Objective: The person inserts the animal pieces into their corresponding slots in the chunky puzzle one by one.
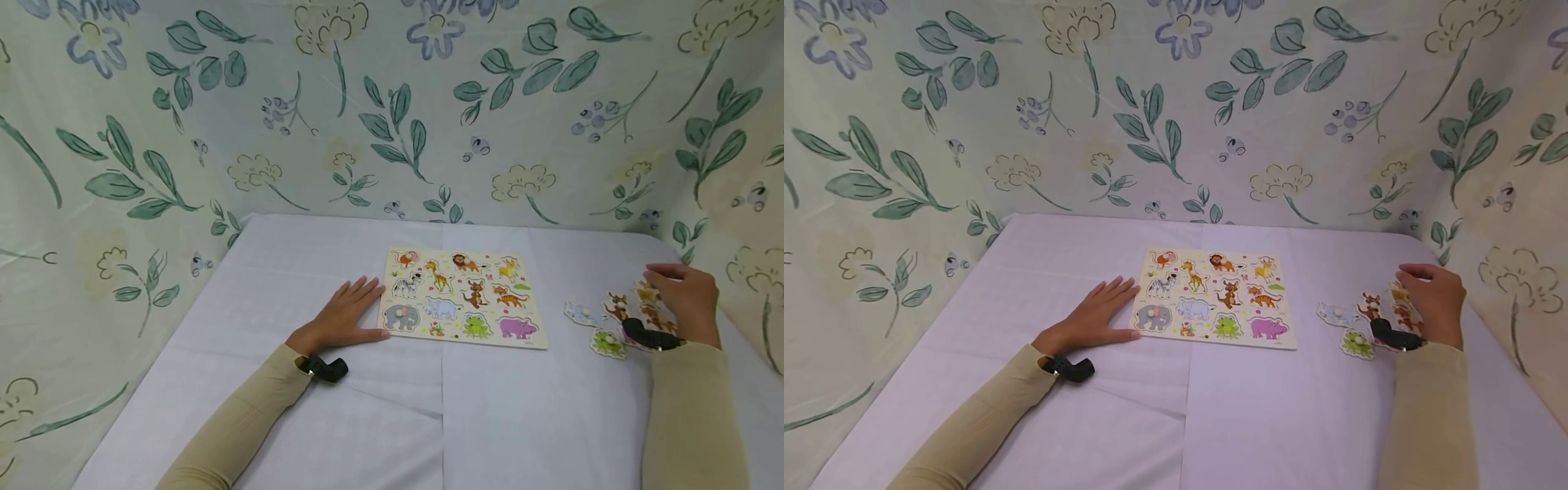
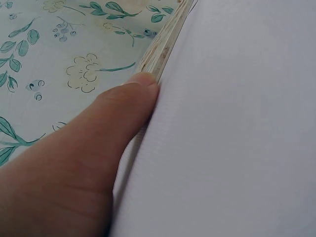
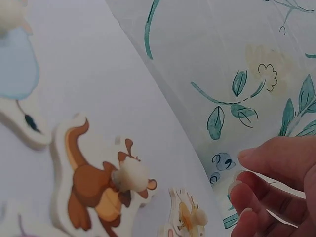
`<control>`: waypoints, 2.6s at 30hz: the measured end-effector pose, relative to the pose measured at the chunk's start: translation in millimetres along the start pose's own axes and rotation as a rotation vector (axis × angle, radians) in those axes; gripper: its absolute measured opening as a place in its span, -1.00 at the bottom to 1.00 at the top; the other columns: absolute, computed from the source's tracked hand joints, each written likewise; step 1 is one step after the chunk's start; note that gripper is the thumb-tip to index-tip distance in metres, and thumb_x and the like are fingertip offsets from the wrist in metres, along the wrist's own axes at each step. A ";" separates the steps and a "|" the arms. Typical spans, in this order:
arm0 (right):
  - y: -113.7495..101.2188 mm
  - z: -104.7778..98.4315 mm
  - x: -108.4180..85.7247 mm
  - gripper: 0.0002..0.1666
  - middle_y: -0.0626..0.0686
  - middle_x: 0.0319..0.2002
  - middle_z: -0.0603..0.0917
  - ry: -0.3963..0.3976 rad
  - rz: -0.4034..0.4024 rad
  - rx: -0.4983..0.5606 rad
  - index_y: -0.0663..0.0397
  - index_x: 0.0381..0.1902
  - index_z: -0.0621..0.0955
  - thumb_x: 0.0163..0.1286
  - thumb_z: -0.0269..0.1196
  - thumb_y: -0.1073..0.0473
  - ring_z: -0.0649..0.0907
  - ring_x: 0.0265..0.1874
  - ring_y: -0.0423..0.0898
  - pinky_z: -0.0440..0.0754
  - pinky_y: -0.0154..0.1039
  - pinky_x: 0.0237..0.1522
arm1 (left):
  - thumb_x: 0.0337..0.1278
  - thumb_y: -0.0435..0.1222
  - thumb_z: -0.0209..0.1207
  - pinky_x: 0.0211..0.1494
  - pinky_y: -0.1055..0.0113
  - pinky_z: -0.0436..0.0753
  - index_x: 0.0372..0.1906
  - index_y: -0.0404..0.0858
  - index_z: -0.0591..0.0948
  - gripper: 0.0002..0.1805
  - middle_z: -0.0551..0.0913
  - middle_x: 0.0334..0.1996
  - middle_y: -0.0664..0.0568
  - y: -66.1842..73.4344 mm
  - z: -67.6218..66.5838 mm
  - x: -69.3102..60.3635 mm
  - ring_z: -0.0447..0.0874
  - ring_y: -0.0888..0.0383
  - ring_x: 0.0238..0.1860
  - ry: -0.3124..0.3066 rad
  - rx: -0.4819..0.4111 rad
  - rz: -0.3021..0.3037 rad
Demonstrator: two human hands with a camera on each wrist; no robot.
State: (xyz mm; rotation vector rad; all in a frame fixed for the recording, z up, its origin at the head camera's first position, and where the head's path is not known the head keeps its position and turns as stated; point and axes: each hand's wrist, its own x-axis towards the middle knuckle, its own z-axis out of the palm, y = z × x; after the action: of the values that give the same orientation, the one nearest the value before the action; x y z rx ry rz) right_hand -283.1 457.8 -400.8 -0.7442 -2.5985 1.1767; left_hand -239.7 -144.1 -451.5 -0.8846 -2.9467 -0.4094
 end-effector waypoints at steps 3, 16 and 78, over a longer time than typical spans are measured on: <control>2.6 0.6 -0.4 -0.25 0.06 0.03 0.51 -0.010 0.014 -0.001 0.10 0.34 0.43 0.37 0.09 -0.26 0.45 -0.08 -0.03 0.49 -0.13 -0.06 | 0.02 0.46 -0.03 0.51 -0.03 -0.15 0.53 -0.10 0.08 0.08 0.01 0.52 0.01 0.5 -0.3 -0.2 -0.19 -0.02 0.53 -0.005 -0.001 -0.003; 14.1 6.4 -3.9 -0.31 -0.02 -0.09 0.52 -0.002 0.004 -0.007 0.20 0.31 0.44 0.40 0.10 -0.15 0.46 -0.23 -0.21 0.39 -0.37 -0.32 | 0.00 0.48 -0.06 0.51 -0.01 -0.16 0.53 -0.09 0.08 0.09 0.02 0.52 0.01 -0.5 1.1 -0.5 -0.20 0.00 0.53 -0.002 0.005 -0.015; 22.7 14.7 -7.6 -0.41 0.32 0.16 0.50 -0.009 -0.037 -0.068 0.35 0.24 0.48 0.45 0.04 0.00 0.49 -0.19 -0.01 0.37 -0.42 -0.44 | -0.01 0.48 -0.05 0.52 0.02 -0.19 0.53 -0.07 0.07 0.10 0.00 0.53 0.04 0.4 -0.9 0.1 -0.21 0.02 0.53 -0.013 -0.021 -0.028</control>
State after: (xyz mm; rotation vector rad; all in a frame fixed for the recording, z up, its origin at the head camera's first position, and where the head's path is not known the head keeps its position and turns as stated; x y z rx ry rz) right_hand -273.8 457.0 -427.3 -0.7025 -2.6590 1.0892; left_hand -239.6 -143.9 -450.5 -0.8520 -2.9757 -0.4376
